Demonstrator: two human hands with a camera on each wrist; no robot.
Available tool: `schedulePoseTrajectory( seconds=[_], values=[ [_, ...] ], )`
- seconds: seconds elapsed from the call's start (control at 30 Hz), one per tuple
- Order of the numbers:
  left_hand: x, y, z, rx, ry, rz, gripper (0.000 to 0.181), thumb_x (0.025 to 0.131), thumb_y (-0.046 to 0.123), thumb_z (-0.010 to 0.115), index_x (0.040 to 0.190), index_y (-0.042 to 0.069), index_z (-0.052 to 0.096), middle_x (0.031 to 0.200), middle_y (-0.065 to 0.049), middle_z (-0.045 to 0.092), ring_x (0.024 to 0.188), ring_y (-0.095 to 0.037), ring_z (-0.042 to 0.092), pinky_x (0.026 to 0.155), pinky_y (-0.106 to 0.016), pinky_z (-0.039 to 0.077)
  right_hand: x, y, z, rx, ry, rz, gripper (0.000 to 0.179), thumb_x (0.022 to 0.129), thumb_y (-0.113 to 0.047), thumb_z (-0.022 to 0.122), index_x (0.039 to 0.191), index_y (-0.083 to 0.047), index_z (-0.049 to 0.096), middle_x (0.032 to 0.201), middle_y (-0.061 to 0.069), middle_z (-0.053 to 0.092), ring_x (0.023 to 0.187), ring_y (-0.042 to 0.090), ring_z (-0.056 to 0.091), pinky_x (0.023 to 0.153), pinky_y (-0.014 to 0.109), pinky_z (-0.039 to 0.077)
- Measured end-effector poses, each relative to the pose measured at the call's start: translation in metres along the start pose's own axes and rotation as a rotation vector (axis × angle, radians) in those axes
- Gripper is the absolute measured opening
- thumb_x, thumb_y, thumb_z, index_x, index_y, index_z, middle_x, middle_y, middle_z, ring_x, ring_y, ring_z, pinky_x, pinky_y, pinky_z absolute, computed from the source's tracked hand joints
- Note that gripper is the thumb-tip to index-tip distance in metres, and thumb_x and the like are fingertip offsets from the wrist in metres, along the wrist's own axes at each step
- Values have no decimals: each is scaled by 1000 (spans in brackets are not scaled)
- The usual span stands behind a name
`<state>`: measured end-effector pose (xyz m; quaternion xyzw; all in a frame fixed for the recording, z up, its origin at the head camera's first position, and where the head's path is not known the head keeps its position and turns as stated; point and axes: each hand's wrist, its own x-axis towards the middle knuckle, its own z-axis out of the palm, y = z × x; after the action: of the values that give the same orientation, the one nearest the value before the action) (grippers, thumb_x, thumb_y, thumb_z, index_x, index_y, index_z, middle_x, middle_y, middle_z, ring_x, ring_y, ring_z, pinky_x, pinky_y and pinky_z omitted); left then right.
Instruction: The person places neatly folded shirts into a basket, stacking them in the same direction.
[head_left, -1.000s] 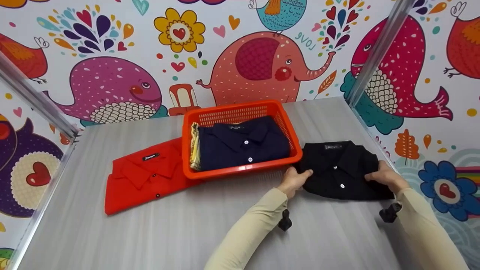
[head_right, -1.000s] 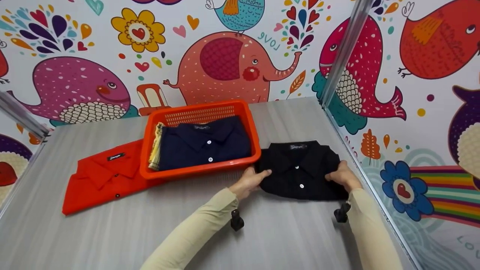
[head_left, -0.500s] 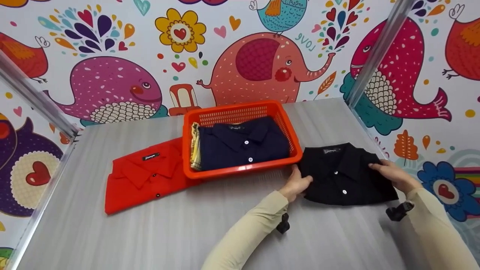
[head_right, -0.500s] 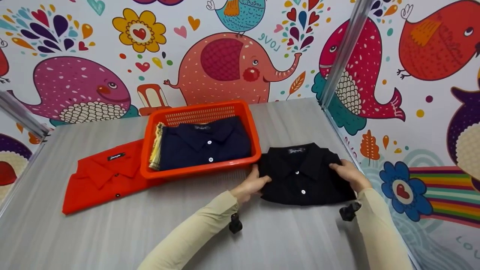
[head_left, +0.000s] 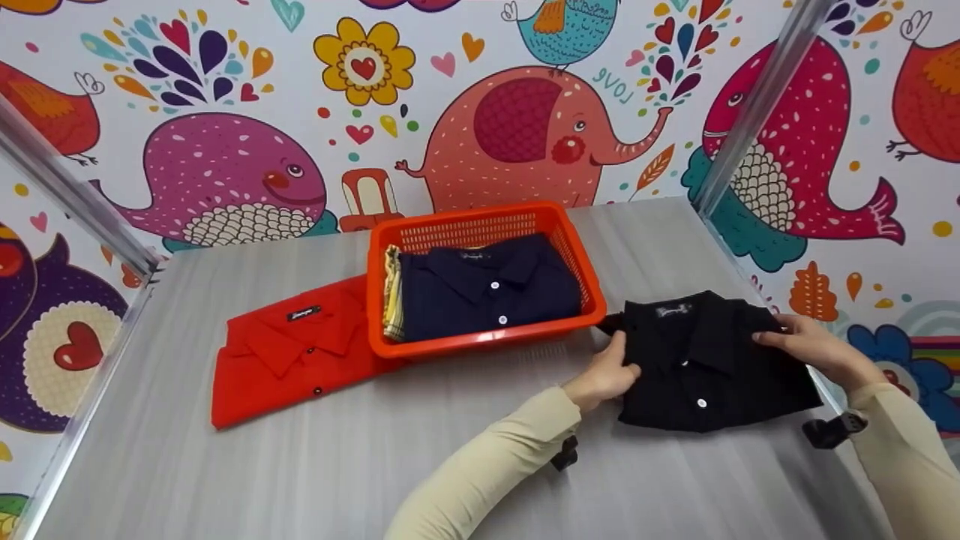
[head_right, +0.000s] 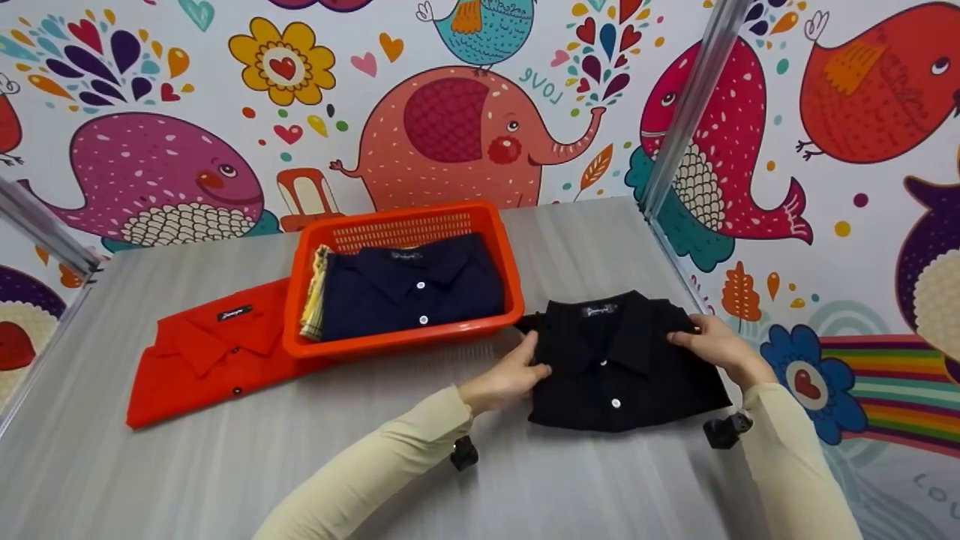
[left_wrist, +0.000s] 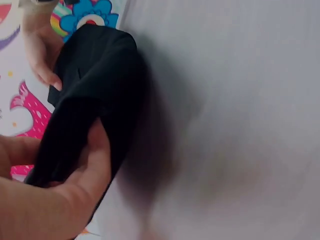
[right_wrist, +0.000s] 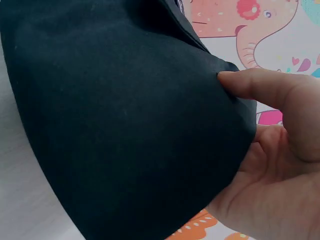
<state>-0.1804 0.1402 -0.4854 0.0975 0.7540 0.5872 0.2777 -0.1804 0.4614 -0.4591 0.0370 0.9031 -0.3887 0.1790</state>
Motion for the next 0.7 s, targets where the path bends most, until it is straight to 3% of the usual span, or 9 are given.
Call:
schedulePoseTrajectory(
  seconds=[0.07, 0.23, 0.47, 0.63, 0.7],
  values=[
    [-4, 5, 1, 73, 8, 30, 69, 95, 3, 54, 154, 12, 21, 155, -5, 27, 140, -17, 25, 110, -32, 26, -2, -2, -1, 0, 0, 1, 75, 100, -29, 51, 137, 26, 16, 135, 47, 30, 115, 48, 39, 99, 66, 28],
    [-13, 12, 0, 159, 23, 98, 63, 93, 4, 59, 149, 14, 32, 149, -5, 38, 133, -15, 36, 105, -29, 33, -4, -3, -1, 9, 17, -14, 75, 100, -29, 52, 138, 24, 16, 135, 46, 32, 114, 45, 43, 98, 64, 32],
    [-25, 17, -12, 288, 37, 242, 42, 93, 6, 60, 130, 14, 43, 136, -10, 53, 116, -15, 53, 92, -28, 44, -4, -9, 3, 20, 85, -72, 61, 100, -25, 54, 137, 15, 28, 130, 39, 43, 99, 19, 53, 89, 44, 45],
    [-33, 24, -28, 403, 56, 343, 37, 93, 6, 60, 125, 12, 43, 125, -13, 58, 94, -17, 59, 81, -28, 48, -3, -21, 7, 61, 154, -156, 46, 99, -21, 55, 129, 9, 37, 127, 30, 45, 92, 5, 51, 77, 21, 44],
    [-35, 26, -36, 421, 64, 374, 36, 92, 5, 60, 123, 10, 43, 120, -13, 60, 87, -17, 58, 77, -28, 48, -2, -26, 9, 70, 188, -204, 43, 99, -17, 56, 127, 9, 39, 122, 23, 49, 89, 1, 51, 74, 18, 43]
  ],
)
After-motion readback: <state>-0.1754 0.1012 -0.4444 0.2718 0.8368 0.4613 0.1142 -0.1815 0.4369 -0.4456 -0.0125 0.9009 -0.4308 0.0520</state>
